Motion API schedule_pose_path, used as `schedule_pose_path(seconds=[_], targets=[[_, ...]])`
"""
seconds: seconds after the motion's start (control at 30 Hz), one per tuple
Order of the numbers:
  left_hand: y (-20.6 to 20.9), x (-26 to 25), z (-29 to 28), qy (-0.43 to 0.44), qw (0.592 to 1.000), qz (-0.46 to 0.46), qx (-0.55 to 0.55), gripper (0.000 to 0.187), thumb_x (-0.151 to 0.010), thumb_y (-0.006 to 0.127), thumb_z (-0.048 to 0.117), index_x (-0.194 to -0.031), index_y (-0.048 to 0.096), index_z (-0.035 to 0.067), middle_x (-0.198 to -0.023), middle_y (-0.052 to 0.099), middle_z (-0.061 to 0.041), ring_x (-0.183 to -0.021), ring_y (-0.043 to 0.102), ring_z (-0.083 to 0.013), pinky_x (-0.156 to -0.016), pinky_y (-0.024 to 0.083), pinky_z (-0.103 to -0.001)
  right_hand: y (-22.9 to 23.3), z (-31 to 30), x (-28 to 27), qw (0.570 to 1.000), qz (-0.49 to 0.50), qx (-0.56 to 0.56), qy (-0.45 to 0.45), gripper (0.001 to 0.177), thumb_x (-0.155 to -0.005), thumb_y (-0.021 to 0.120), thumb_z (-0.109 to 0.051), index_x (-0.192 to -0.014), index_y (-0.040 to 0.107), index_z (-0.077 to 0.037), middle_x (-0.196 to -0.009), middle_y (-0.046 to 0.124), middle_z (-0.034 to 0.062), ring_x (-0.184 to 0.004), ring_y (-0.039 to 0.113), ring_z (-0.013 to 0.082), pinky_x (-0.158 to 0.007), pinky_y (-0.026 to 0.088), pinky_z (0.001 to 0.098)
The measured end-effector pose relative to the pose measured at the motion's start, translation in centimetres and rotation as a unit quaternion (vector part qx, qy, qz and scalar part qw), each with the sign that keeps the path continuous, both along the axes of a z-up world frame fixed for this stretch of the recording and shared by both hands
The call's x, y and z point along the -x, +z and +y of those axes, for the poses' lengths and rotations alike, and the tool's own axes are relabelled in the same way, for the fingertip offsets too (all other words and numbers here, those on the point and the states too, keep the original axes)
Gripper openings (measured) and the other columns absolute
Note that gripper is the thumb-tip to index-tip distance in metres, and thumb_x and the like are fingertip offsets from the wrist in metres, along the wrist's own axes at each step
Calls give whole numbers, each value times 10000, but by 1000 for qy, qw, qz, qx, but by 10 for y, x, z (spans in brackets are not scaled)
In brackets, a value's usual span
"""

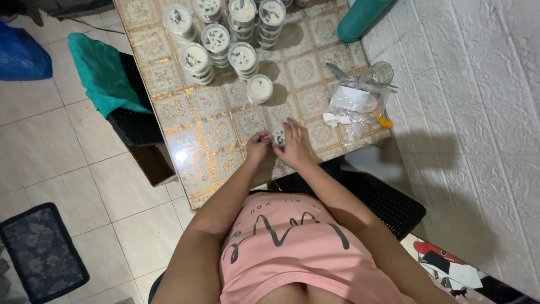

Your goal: The person wraps small, round white candles with black speckles in clear plastic bags. They pick up each candle, place it into a bag, and seal it by hand, then stack the wrapped items on the table.

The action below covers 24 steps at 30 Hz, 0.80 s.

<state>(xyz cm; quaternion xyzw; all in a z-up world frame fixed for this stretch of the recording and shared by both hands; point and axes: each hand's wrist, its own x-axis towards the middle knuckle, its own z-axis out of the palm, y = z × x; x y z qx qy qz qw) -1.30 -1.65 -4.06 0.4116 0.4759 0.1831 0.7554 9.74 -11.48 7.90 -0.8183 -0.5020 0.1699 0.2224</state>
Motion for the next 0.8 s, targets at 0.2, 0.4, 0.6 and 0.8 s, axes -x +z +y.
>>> schedule_pose_path(seconds=[0.2,0.4,0.6,0.8], targets=[[18,-1,3,-17,997,54,-48,278,-937,658,69,-1206,706,15,-1023,747,-108,-873,697,-158,-789,588,-277,2,17,-1,993,-64,4,96,759,-883,634,-250,-1540,341,-8,-1647,241,225,-1538,184,419,-1267,151,534],[36,-2,0,-6,999,41,-30,313,-920,642,38,-1228,694,12,-1013,740,-104,-850,685,-162,-767,575,-282,-10,5,-3,995,-45,-51,71,712,-919,633,-234,-1526,354,11,-1600,307,250,-1488,278,447,-1250,226,538],[41,-1,2,27,997,-38,62,282,-924,652,47,-1203,682,16,-1049,726,-81,-900,680,-149,-791,576,-275,-7,3,0,995,-51,-51,62,696,-923,635,-275,-1505,374,2,-1565,342,242,-1445,318,452,-1231,264,545],[33,-2,7,47,992,-57,98,248,-949,691,106,-1176,691,6,-1022,710,-73,-881,647,-150,-782,558,-289,7,6,2,997,-42,39,60,631,-1014,562,-408,-1527,387,-85,-1586,323,200,-1456,295,420,-1201,261,555]])
